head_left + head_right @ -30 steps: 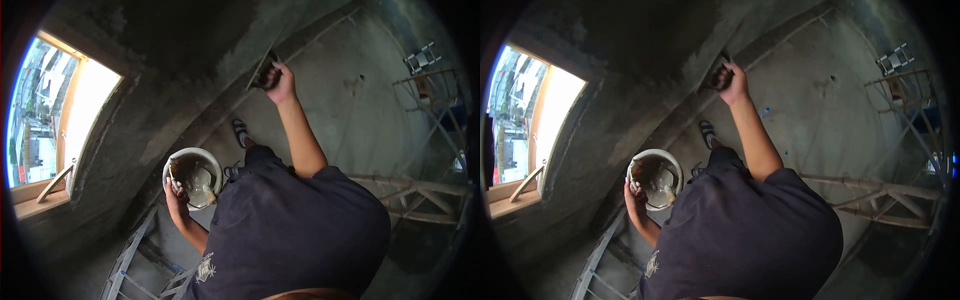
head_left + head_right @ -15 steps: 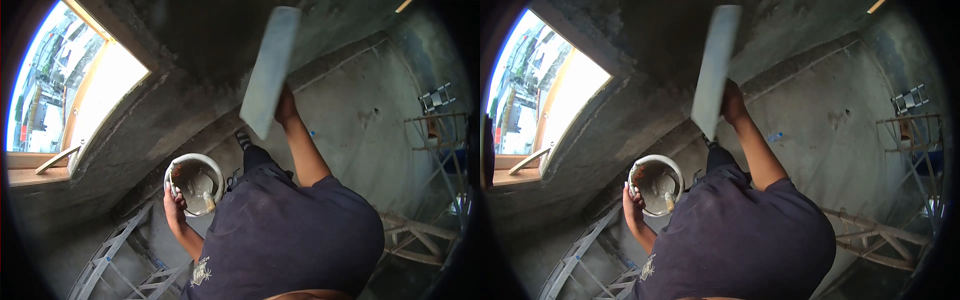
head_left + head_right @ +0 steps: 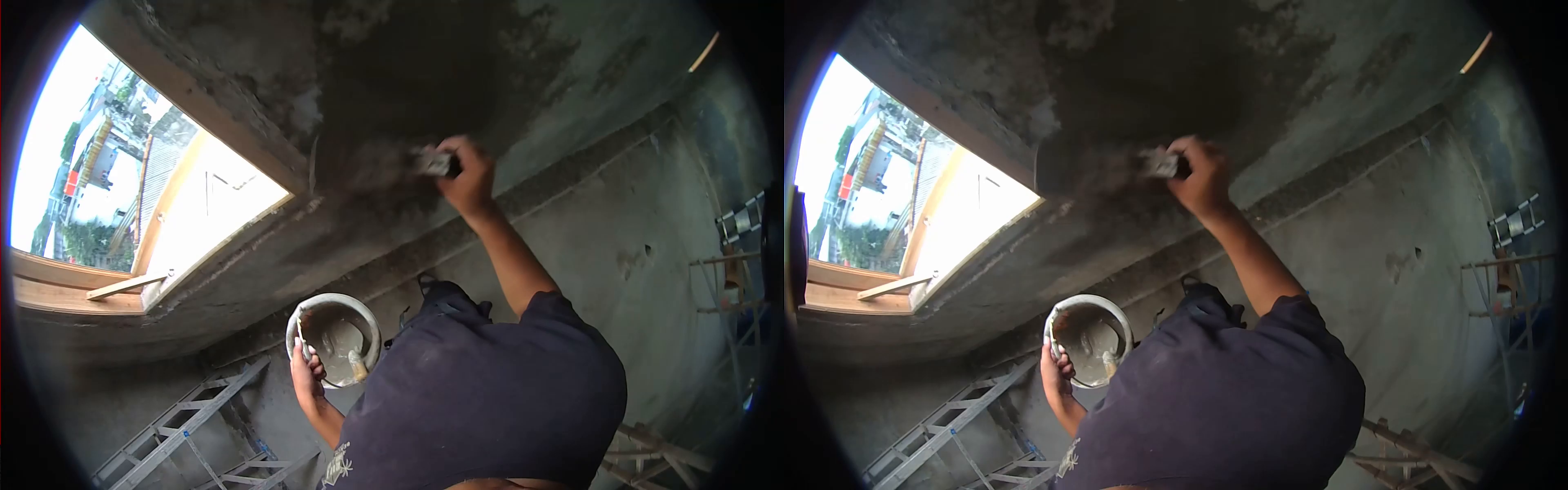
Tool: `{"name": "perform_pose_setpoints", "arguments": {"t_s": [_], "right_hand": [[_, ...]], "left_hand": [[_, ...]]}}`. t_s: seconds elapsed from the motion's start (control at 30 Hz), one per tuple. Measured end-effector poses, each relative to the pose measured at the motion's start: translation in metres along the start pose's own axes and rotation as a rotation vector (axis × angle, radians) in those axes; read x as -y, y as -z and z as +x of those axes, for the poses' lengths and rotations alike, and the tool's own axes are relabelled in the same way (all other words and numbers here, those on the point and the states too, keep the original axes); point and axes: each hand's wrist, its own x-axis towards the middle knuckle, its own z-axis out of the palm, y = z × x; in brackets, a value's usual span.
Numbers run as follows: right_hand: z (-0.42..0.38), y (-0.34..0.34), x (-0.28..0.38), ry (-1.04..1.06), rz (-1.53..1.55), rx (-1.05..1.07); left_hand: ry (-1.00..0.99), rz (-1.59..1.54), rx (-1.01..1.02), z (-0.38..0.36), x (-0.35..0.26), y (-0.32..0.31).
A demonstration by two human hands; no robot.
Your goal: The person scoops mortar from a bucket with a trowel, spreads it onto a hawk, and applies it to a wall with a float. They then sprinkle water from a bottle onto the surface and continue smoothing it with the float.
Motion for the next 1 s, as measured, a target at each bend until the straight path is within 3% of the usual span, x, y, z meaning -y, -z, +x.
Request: {"name": "perform_pose_setpoints", "arguments": {"t_s": [0.07,0.1,0.17,0.27,0.33,0.4,0.47,0.53,0.6,0.67,0.77,0.83,0.87,0.93,1.0], "right_hand": [[0.042,-0.015,-0.013,-0.213,0.097,-0.103],[0.063,-0.026,-0.022,-0.211,0.111,-0.106],[0.099,-0.047,-0.037,-0.12,-0.046,-0.282],[0.105,-0.07,-0.019,0.038,-0.069,-0.316],[0.084,-0.086,0.0,-0.015,0.031,-0.182],[0.046,-0.09,0.014,-0.133,-0.031,0.149],[0.014,-0.106,-0.006,0.068,-0.132,0.153],[0.001,-0.096,-0.04,-0.033,-0.111,0.073],[0.039,-0.078,-0.057,-0.233,0.111,-0.226],[0.078,-0.059,-0.058,-0.249,0.031,-0.341],[0.087,-0.076,0.001,-0.386,0.048,-0.258],[0.071,-0.087,0.009,0.031,-0.175,-0.023],[0.059,-0.084,-0.008,0.033,-0.182,-0.015],[0.036,-0.063,-0.06,-0.243,-0.147,0.01],[0.067,-0.033,-0.092,-0.404,-0.106,-0.234]], "left_hand": [[-0.011,-0.029,-0.022,0.002,-0.006,-0.005],[-0.008,-0.069,-0.01,0.002,-0.008,-0.009],[-0.036,-0.089,-0.034,0.006,-0.006,-0.017],[-0.012,-0.138,-0.063,0.011,-0.008,-0.026],[0.015,-0.164,-0.084,0.017,-0.012,-0.034],[-0.007,-0.128,-0.07,0.022,-0.015,-0.045],[-0.005,-0.123,-0.07,0.028,-0.02,-0.055],[0.021,-0.116,-0.078,0.033,-0.03,-0.058],[0.037,-0.11,-0.085,0.036,-0.034,-0.063],[0.055,-0.094,-0.091,0.037,-0.031,-0.059],[0.017,-0.068,-0.078,0.049,-0.029,-0.063],[0.041,-0.073,-0.094,0.05,-0.033,-0.072],[0.051,-0.075,-0.09,0.05,-0.029,-0.074],[0.058,-0.082,-0.08,0.057,-0.031,-0.075],[0.053,-0.074,-0.093,0.06,-0.035,-0.076]]}}
